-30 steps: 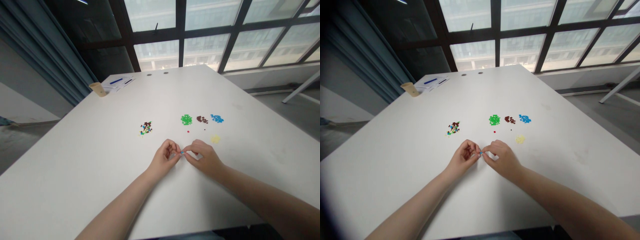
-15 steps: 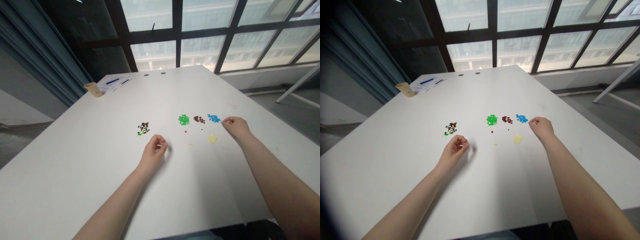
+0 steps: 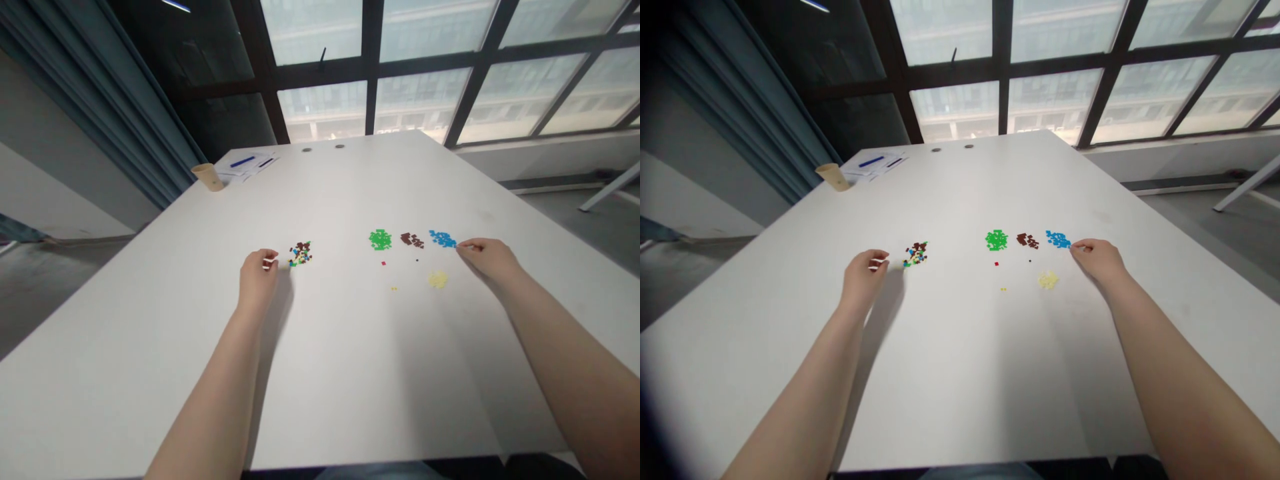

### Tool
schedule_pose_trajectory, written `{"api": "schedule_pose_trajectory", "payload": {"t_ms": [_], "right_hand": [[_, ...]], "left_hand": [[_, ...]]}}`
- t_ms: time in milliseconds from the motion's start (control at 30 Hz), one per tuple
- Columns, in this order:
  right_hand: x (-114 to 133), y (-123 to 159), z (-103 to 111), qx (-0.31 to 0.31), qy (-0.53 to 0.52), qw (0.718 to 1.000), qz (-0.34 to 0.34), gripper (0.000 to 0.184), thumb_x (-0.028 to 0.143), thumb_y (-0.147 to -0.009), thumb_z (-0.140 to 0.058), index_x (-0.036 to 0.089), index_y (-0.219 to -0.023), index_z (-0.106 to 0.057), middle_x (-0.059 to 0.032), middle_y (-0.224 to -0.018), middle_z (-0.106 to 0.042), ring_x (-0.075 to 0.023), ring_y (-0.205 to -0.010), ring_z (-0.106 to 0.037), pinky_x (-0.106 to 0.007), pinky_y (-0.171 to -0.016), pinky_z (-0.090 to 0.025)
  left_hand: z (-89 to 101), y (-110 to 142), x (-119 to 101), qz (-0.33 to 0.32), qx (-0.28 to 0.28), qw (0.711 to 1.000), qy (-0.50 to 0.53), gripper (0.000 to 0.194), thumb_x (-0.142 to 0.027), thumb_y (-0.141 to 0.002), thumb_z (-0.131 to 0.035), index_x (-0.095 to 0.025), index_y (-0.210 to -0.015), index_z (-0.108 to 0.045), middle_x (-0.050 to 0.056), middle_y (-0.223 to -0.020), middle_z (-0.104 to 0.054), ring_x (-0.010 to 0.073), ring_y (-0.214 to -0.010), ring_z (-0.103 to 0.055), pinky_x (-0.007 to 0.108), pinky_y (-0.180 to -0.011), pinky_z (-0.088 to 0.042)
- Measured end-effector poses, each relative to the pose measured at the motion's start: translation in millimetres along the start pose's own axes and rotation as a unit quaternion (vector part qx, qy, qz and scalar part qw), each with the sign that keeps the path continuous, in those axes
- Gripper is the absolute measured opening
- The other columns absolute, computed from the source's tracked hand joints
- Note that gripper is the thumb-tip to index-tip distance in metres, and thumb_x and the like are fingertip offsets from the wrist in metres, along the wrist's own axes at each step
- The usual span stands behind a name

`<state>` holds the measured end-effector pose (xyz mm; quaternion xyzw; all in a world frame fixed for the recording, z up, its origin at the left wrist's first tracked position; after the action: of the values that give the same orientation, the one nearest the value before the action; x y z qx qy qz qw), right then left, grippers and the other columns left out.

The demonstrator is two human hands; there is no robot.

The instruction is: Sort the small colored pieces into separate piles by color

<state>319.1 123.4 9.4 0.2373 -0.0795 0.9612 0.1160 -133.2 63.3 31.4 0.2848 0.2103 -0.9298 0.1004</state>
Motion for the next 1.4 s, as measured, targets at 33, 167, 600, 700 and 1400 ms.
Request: {"api": "schedule_pose_trajectory", "payload": {"t_ms": [33,167,600,700,1400], "right_hand": [[3.2,2.0,2.2,-0.007,-0.003,1.0,0.001,0.026,0.036,-0.064,-0.054,0.015,-0.071,-0.067,-0.0033,-0.049,-0.052,-0.0167,-0.047,-0.045,-0.029,-0.048,-0.029],[23.0,15.0,9.9,-0.034,-0.018,0.999,0.038,0.026,0.037,-0.07,-0.048,0.017,-0.073,-0.064,0.0002,-0.046,-0.045,-0.0143,-0.046,-0.042,-0.028,-0.049,-0.029],[84.9,68.7,-1.9,-0.007,-0.063,0.961,0.268,0.021,0.031,-0.074,-0.045,0.018,-0.07,-0.061,0.0025,-0.049,-0.043,-0.0114,-0.045,-0.039,-0.024,-0.05,-0.031],[83.2,67.1,-3.5,-0.013,-0.06,0.96,0.275,0.02,0.03,-0.075,-0.046,0.018,-0.069,-0.061,0.0018,-0.051,-0.045,-0.0115,-0.045,-0.04,-0.024,-0.049,-0.031],[114.8,112.9,-14.2,0.038,-0.137,0.891,0.432,0.012,0.021,-0.08,-0.049,0.018,-0.078,-0.061,0.0007,-0.056,-0.047,-0.0127,-0.056,-0.043,-0.027,-0.059,-0.036]], "left_hand": [[-3.0,-0.4,3.4,-0.001,0.021,1.0,-0.019,0.018,-0.019,-0.07,-0.047,-0.015,-0.083,-0.06,0.006,-0.085,-0.06,0.0151,-0.069,-0.055,0.028,-0.068,-0.043],[-16.4,1.5,8.4,-0.018,0.085,0.994,-0.067,0.022,-0.021,-0.069,-0.048,-0.015,-0.082,-0.065,0.007,-0.079,-0.061,0.0185,-0.071,-0.055,0.031,-0.072,-0.042],[-32.3,-2.0,18.1,-0.062,0.071,0.992,-0.086,0.026,-0.018,-0.071,-0.047,-0.018,-0.085,-0.068,0.007,-0.083,-0.058,0.0197,-0.078,-0.055,0.029,-0.074,-0.042],[-30.2,-2.0,12.9,-0.053,0.054,0.997,-0.028,0.02,-0.018,-0.069,-0.051,-0.017,-0.08,-0.067,0.007,-0.081,-0.06,0.019,-0.076,-0.055,0.031,-0.075,-0.042],[-36.3,78.6,-85.9,0.059,0.266,0.791,0.548,0.012,-0.022,-0.06,-0.071,-0.021,-0.072,-0.069,0.001,-0.077,-0.058,0.0109,-0.074,-0.052,0.024,-0.071,-0.04]]}}
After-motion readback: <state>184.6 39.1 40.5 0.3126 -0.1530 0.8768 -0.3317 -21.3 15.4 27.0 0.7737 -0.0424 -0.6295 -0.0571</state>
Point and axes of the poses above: each hand's wrist, its own y-axis away from the middle knuckle, its own z-axis out of the back of the hand, x = y × z, the point moved 1 cm from there along -y, towards the middle knuckle
